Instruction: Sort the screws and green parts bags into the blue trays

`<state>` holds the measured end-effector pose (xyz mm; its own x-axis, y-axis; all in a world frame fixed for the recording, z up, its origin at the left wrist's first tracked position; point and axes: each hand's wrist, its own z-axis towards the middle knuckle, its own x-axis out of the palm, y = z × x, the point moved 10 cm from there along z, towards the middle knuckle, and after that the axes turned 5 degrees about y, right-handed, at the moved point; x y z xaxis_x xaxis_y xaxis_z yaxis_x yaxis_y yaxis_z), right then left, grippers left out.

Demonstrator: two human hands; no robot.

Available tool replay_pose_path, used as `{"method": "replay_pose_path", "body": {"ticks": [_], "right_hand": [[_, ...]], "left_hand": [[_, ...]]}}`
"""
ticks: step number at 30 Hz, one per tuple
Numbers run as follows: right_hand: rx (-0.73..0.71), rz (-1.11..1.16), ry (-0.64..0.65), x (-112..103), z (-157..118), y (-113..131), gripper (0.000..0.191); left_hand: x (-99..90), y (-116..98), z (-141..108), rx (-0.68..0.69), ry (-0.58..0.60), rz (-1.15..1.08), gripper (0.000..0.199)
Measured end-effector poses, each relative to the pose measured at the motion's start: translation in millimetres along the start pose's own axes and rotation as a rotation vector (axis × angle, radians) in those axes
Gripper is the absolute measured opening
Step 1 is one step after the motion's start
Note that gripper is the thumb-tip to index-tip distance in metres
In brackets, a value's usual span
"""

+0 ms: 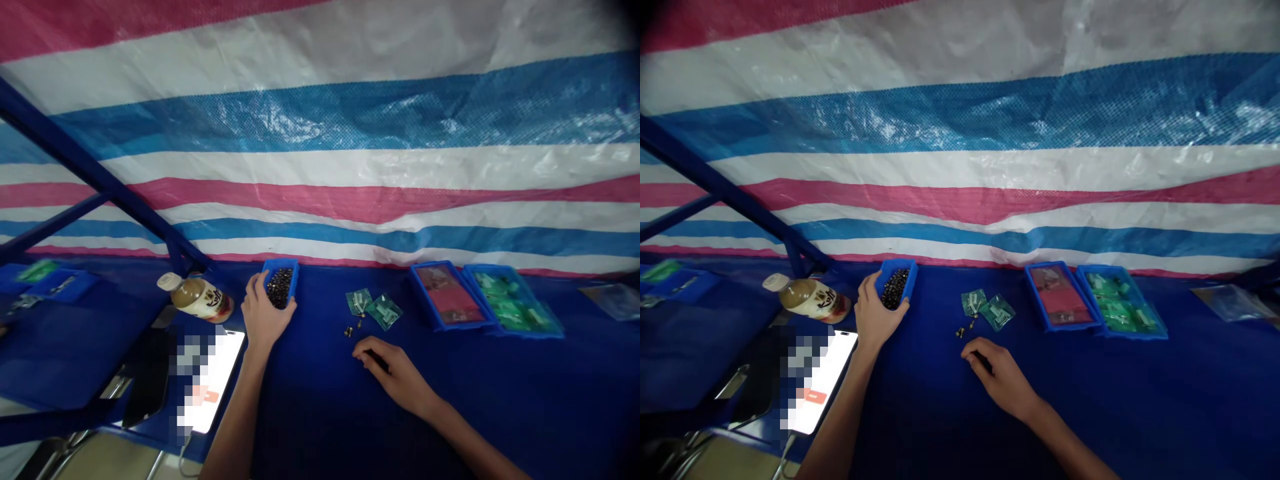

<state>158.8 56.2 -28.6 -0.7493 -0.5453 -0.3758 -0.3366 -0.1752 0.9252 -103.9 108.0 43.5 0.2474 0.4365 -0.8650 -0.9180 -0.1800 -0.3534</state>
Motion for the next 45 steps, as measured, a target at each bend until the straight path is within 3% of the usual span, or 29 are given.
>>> {"method": "replay_pose_path", "body": {"ticks": [7, 13, 18, 23, 25, 28, 45], "right_hand": [[-0.002, 0.002, 0.001, 1.0, 0.1, 2.6, 0.018], [0.001, -0.003, 0.007, 1.4, 0.7, 1.0, 0.019], [0.008, -0.007, 0.013, 1.1, 0.6, -0.9, 0.021], [0.002, -0.012, 0.014, 0.9, 0.6, 0.8, 0.021], [-0.002, -0.014, 0.013, 1.0, 0.7, 1.7, 0.022], [-0.005, -0.017, 0.010, 0.8, 0.6, 2.1, 0.024], [-0.012, -0.024, 0.007, -0.4, -0.5, 3.7, 0.022]], "left_hand": [[0.8, 6.0, 1.8, -0.021, 0.021, -0.104, 0.095], [-0.2, 2.1, -1.6, -0.002, 0.044, -0.126, 0.095], [9.8, -4.3, 3.3, 0.079, 0.152, -0.126, 0.101], [26.2, 6.0, 6.3, -0.113, 0.257, 0.037, 0.105], [23.5, 3.9, 2.6, -0.154, 0.240, 0.075, 0.098], [17.7, -6.4, -4.6, -0.103, 0.245, 0.056, 0.096], [-2.8, -15.2, -36.6, 0.029, 0.348, -0.113, 0.096]]}}
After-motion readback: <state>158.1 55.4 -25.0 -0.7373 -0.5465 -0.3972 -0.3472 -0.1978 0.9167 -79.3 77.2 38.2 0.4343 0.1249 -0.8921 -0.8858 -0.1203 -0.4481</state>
